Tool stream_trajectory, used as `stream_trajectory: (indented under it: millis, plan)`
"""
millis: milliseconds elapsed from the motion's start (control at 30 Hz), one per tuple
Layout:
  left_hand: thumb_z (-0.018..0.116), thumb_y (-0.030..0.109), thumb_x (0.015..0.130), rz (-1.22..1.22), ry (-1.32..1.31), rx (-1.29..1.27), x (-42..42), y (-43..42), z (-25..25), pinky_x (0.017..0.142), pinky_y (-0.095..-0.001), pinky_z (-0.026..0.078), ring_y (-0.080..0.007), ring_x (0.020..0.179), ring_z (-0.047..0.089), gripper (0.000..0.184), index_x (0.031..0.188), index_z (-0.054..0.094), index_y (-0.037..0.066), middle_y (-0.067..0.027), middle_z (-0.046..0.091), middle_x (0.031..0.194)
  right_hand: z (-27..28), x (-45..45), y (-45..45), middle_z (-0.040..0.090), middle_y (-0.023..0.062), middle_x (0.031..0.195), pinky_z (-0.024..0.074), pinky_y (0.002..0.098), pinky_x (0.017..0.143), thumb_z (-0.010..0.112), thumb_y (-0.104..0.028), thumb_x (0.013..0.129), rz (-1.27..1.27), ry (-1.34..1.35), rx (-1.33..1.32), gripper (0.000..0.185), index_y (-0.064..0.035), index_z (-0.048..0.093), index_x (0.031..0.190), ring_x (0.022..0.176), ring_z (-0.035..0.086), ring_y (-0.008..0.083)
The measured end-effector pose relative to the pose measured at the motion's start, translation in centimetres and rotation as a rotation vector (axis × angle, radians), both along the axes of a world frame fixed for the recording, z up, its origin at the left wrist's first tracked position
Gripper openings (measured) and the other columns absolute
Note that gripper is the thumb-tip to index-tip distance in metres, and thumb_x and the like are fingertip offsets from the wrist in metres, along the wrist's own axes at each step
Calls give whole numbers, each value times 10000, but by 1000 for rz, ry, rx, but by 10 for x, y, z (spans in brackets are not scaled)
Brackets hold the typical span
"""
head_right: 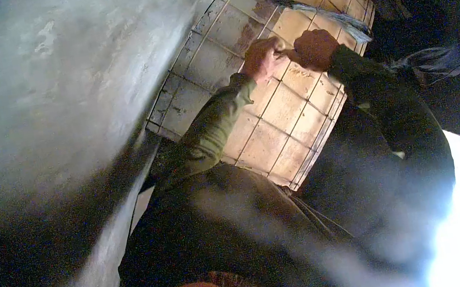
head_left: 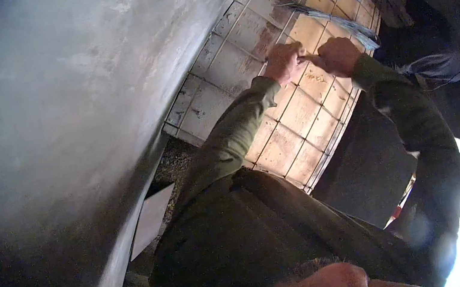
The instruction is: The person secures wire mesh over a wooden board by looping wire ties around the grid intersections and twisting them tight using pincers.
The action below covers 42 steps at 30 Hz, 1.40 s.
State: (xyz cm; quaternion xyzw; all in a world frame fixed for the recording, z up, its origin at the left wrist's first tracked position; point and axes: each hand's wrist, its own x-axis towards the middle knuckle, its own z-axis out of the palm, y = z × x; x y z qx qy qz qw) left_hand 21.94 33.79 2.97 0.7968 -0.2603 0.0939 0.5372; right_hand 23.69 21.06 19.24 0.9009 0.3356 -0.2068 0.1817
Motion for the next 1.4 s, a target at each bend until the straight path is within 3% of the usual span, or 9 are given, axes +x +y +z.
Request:
stream_trajectory:
  millis: [233,333,600,800,900,1000,1133,1333,1400]
  plan:
    - [743,124,614,153,-113,80,-17,-23,-7,675,-415,443,-322,750,561,355,831,470,56,-138,555,774,-12,12,-24,589,97,534,486,377,482,422,-296,917,-661,659,117,289,-68,596,955,460,586,285]
    - [708,102,645,149,-106,44,2,-21,-9,589,-440,449,-344,644,580,291,779,455,53,-138,553,656,3,-16,-13,576,109,782,486,408,600,549,-256,839,-40,-153,300,254,-78,528,1020,736,603,305]
    - [672,95,683,-165,194,67,12,-6,-2,566,-428,460,-351,642,592,288,896,488,36,-147,576,687,4,-2,-14,552,101,927,459,399,704,624,-272,798,87,-45,138,337,-70,522,1047,858,560,291]
    - [727,144,652,159,-65,-34,-26,-11,7,747,-411,445,-315,836,579,370,941,523,34,-153,587,887,-11,-22,-22,602,141,673,471,442,569,502,-343,874,-207,92,222,297,-55,562,833,631,604,327]
    - [687,160,660,315,-260,119,-40,-20,-2,742,-404,393,-304,785,518,302,879,515,42,-128,527,822,-4,-31,-14,614,150,658,466,410,506,383,-341,921,-836,592,415,359,-42,553,819,626,619,315]
    - [582,102,704,232,-138,179,-37,-24,-9,772,-413,401,-273,785,521,183,862,499,63,-105,514,806,-31,-43,-27,555,110,567,441,399,523,446,-497,877,-205,132,345,489,-30,564,792,538,571,283]
    - [617,157,708,41,-11,126,-11,-11,-3,650,-422,436,-316,697,573,190,810,498,49,-123,561,705,1,-61,7,559,94,815,465,396,642,590,-384,831,-147,-385,183,333,-63,539,904,758,570,262]
    - [681,206,711,-186,219,74,1,3,7,643,-441,449,-345,722,594,263,848,512,58,-142,588,732,0,-29,-3,568,103,753,453,396,604,602,-342,838,-69,-195,250,288,-56,581,864,707,577,275]
    - [720,162,670,39,-148,-105,-3,-3,5,655,-420,449,-315,734,583,291,849,515,60,-133,585,763,-11,-22,-14,572,119,611,429,410,550,525,-361,891,-262,45,270,370,-37,602,731,573,564,285]
